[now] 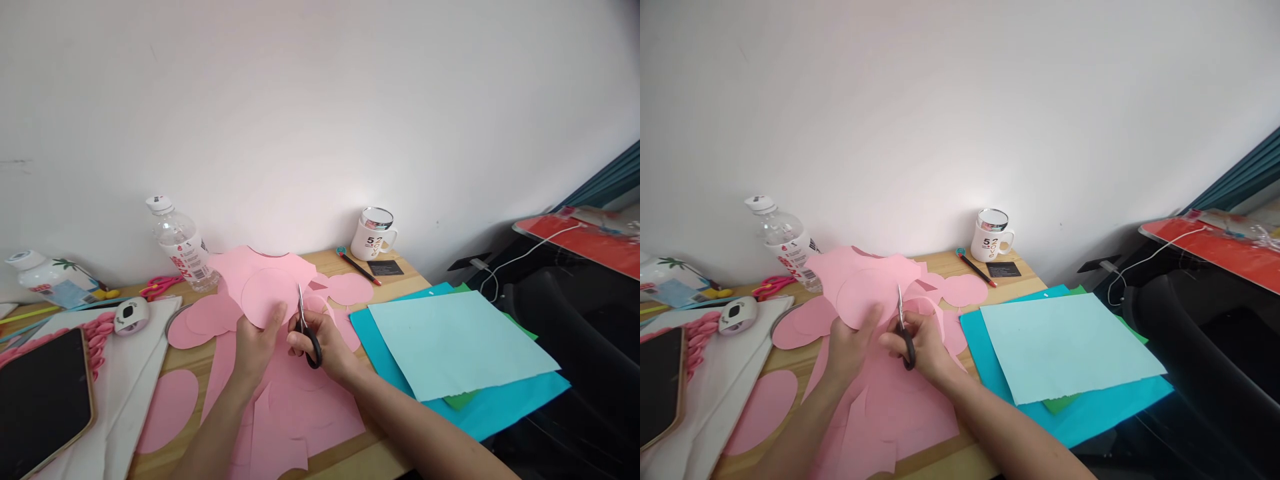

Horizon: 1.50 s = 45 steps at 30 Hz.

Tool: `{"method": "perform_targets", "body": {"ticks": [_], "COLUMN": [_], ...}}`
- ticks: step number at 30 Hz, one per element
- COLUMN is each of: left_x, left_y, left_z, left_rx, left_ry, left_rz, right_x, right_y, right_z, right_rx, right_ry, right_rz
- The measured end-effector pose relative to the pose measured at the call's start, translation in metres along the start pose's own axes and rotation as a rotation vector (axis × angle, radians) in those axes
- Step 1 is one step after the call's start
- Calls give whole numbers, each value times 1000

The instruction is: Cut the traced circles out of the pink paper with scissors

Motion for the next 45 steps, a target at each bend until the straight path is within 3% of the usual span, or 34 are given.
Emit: {"method": "perform_targets", "body": {"ticks": [10, 36, 45], "left_x": [2, 2, 3], "left_y": [-2, -2, -2], "left_z": [-1, 1, -2], "left_rx": [96, 89, 66], "left_ry": [34, 27, 33], "left_rz": [1, 56, 40], "right_x": [8, 16, 4], "right_y": [-1, 1, 0], "right_z": [6, 2, 1], "right_rx": [-7, -31, -1], "right_ry": [-10, 0, 7], "right_rz": [26, -15, 32]}}
Point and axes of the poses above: each hand's wrist, its own y-axis away from the middle knuckle, its own z-axis out of the back of the hand, x = y × z, the point moved 4 cm from there along -y, towards the middle knuckle, and after that the axes turned 6 degrees about y, right-handed, at the moved point
